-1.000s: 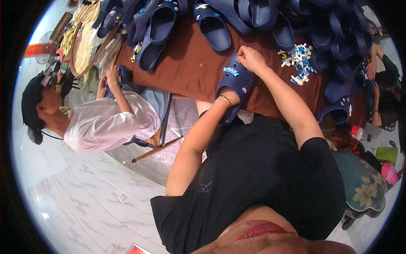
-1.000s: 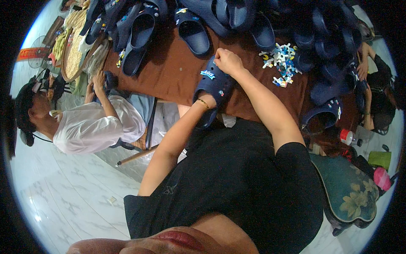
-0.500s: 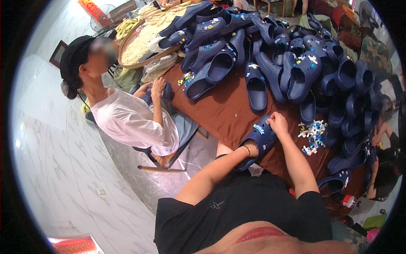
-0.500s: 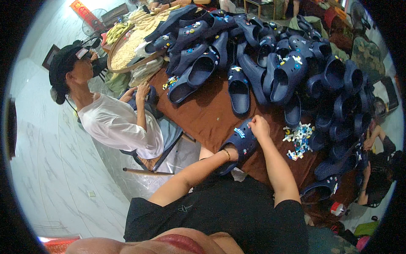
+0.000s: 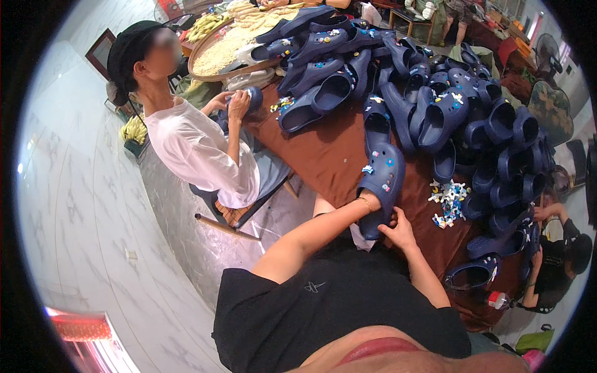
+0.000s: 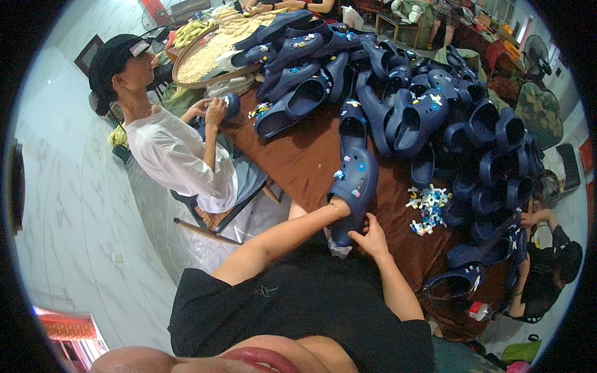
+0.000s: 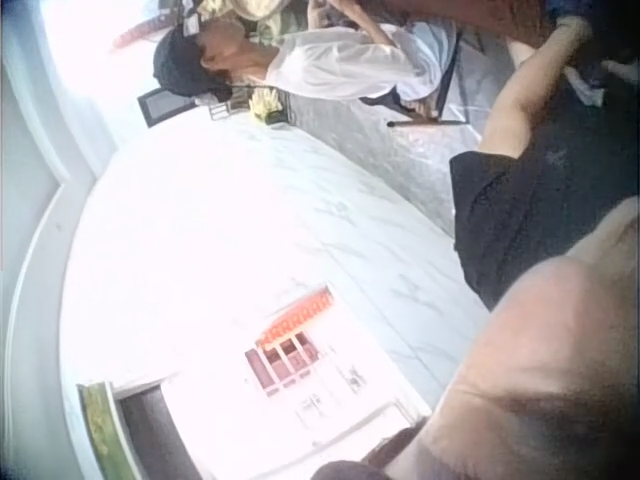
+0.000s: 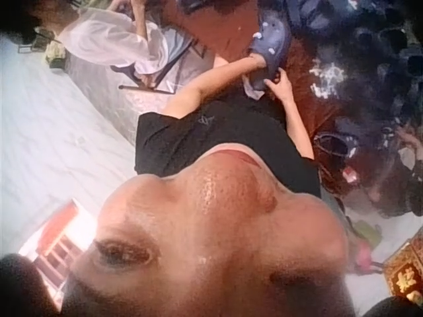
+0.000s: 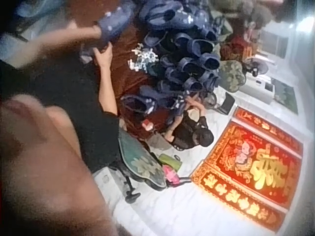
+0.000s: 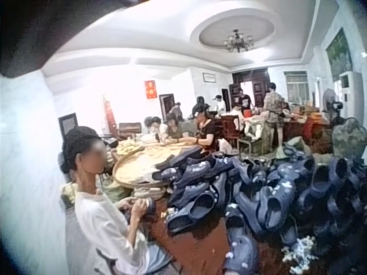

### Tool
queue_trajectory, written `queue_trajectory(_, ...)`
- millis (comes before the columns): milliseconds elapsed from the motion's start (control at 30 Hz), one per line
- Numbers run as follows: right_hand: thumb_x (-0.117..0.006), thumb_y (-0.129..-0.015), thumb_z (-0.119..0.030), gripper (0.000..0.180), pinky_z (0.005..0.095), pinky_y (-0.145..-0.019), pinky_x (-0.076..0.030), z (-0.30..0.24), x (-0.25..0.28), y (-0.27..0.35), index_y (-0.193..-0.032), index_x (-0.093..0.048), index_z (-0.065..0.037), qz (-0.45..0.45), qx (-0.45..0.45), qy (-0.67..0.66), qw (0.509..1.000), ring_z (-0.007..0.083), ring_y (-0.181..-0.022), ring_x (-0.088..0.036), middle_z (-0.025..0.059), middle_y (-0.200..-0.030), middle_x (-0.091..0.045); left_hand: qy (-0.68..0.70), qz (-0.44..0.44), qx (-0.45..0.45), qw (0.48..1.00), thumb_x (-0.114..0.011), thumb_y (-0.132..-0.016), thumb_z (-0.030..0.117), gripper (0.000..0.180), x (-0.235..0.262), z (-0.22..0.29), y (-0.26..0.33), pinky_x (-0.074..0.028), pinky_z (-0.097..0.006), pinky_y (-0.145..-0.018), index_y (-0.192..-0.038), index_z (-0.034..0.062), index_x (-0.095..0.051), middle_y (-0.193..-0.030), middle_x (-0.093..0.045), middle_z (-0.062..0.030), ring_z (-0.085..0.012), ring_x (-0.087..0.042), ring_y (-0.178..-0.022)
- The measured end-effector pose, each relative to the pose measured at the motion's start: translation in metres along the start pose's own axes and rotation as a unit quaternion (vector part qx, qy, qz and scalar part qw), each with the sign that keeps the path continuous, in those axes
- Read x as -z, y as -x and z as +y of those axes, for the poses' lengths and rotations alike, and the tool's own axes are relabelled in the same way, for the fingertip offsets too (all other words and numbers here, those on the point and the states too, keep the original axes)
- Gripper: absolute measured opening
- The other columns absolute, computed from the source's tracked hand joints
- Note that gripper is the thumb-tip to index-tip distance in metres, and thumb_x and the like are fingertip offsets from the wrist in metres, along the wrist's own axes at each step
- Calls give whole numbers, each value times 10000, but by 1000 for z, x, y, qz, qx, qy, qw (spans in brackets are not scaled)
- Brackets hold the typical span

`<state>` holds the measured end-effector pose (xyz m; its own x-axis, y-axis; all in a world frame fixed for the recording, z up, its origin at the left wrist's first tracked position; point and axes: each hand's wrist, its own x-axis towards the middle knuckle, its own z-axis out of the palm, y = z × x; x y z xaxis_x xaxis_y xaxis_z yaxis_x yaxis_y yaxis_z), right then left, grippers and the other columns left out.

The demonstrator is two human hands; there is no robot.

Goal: Attaching decorative charms to blue clog-style shoes.

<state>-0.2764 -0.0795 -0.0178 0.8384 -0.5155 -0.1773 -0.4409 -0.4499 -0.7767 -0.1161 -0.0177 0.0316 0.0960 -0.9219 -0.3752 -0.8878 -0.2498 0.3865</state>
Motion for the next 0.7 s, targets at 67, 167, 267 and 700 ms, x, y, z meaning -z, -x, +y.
queue_trajectory(67, -691, -640, -302, 744, 365, -803, -440, 20, -13, 3, -1207, -360, 48, 40, 32, 17, 999, 348, -949, -546, 263, -1051, -526, -6, -17, 1, 1000, -440, -784, 225, 360, -5, 10, -12, -404, -387, -864, -1036, -7, -552, -1118, -503, -251, -355, -490, -1044)
queue_trajectory(167, -651, -695, -201, 527, 365, -750, -442, 23, -16, 2, -1128, -425, -5, 141, 25, -63, 988, 316, -888, -579, 214, -925, -583, -14, -44, 3, 999, -443, -783, 226, 359, -15, 18, -25, -407, -389, -861, -1032, -7, -555, -1114, -506, -253, -360, -495, -1037)
queue_trajectory(267, -597, -735, -139, 387, 374, -734, -440, 24, -11, -4, -1074, -466, -4, 170, 5, -51, 984, 340, -880, -575, 229, -894, -581, -11, -79, 8, 997, -445, -782, 226, 357, -27, 20, -37, -410, -391, -857, -1027, -8, -558, -1109, -508, -254, -365, -499, -1030)
queue_trajectory(700, -568, -758, -211, 342, 390, -724, -436, 70, -10, -37, -975, -516, 48, 122, -32, -82, 989, 395, -877, -559, 257, -888, -578, 227, 363, -39, 903, -563, -746, 148, 219, 20, -67, -19, -456, -376, -757, -929, 36, -606, -890, -603, -169, -315, -578, -840)
